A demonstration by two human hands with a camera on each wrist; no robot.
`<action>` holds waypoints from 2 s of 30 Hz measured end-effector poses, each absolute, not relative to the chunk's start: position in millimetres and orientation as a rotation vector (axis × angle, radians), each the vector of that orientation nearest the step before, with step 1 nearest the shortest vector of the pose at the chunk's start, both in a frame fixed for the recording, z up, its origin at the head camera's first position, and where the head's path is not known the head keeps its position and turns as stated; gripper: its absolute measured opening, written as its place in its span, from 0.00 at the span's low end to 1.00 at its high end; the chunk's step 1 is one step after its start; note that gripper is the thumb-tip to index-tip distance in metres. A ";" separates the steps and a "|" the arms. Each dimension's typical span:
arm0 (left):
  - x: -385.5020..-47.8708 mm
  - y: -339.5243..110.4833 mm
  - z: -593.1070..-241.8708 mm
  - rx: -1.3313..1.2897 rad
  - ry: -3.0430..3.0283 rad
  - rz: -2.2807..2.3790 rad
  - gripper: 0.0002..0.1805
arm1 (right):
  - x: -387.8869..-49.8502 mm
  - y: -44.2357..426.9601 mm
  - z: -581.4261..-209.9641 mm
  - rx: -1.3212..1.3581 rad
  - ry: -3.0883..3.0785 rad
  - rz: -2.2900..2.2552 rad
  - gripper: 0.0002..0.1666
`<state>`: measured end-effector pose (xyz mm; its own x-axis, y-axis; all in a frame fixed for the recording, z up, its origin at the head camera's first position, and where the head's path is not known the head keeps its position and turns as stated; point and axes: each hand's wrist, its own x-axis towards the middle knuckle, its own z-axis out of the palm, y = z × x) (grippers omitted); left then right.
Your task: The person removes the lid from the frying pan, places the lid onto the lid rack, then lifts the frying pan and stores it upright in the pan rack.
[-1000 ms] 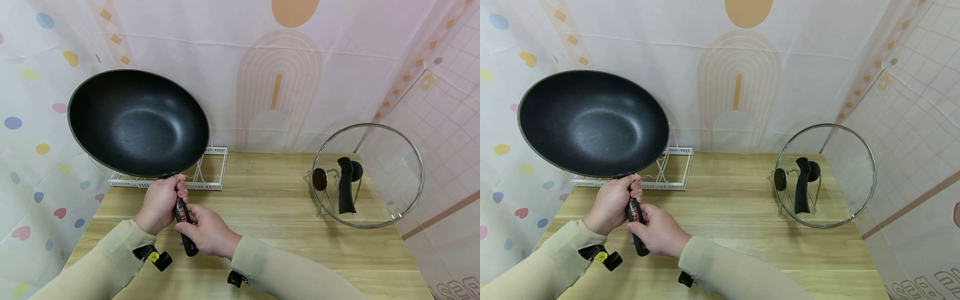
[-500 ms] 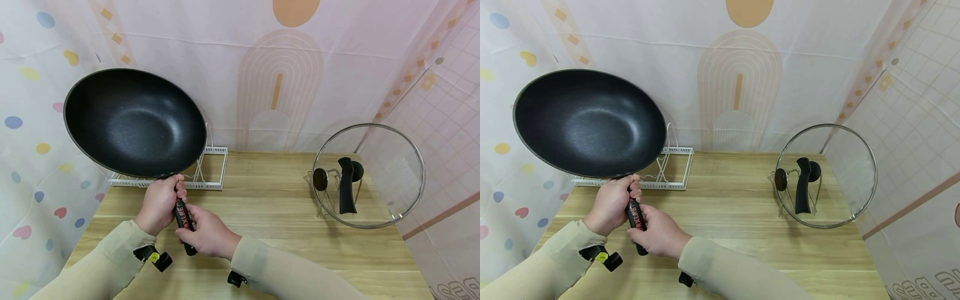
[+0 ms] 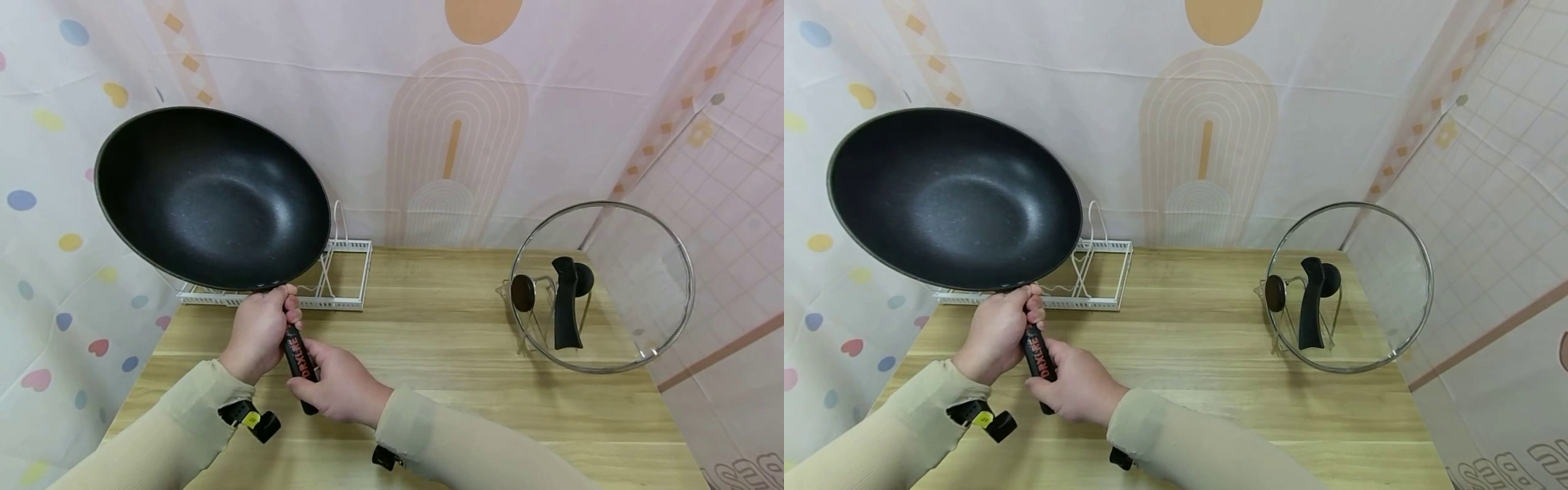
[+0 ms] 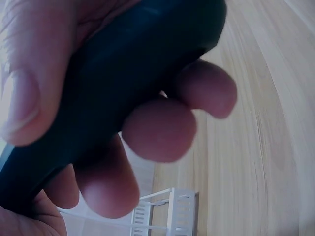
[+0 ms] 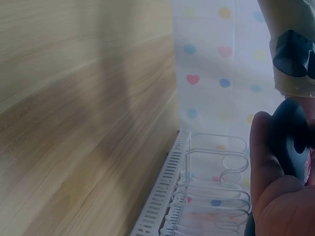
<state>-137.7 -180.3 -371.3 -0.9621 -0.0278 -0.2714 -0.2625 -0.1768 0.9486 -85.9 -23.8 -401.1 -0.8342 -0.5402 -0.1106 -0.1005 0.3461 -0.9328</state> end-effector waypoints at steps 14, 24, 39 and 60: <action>-138.9 -179.7 -372.7 -0.370 2.021 2.215 0.11 | -82.7 -24.5 -403.0 -0.521 2.267 -1.454 0.26; -139.4 -179.2 -374.1 -0.397 2.070 2.186 0.11 | -84.6 -25.3 -405.7 -0.572 2.315 -1.380 0.29; -140.5 -178.8 -377.0 -0.418 2.136 2.152 0.11 | -84.2 -26.9 -409.1 -0.600 2.362 -1.345 0.29; -140.0 -179.7 -380.9 -0.460 2.209 2.117 0.12 | -83.3 -30.5 -413.3 -0.596 2.392 -1.272 0.37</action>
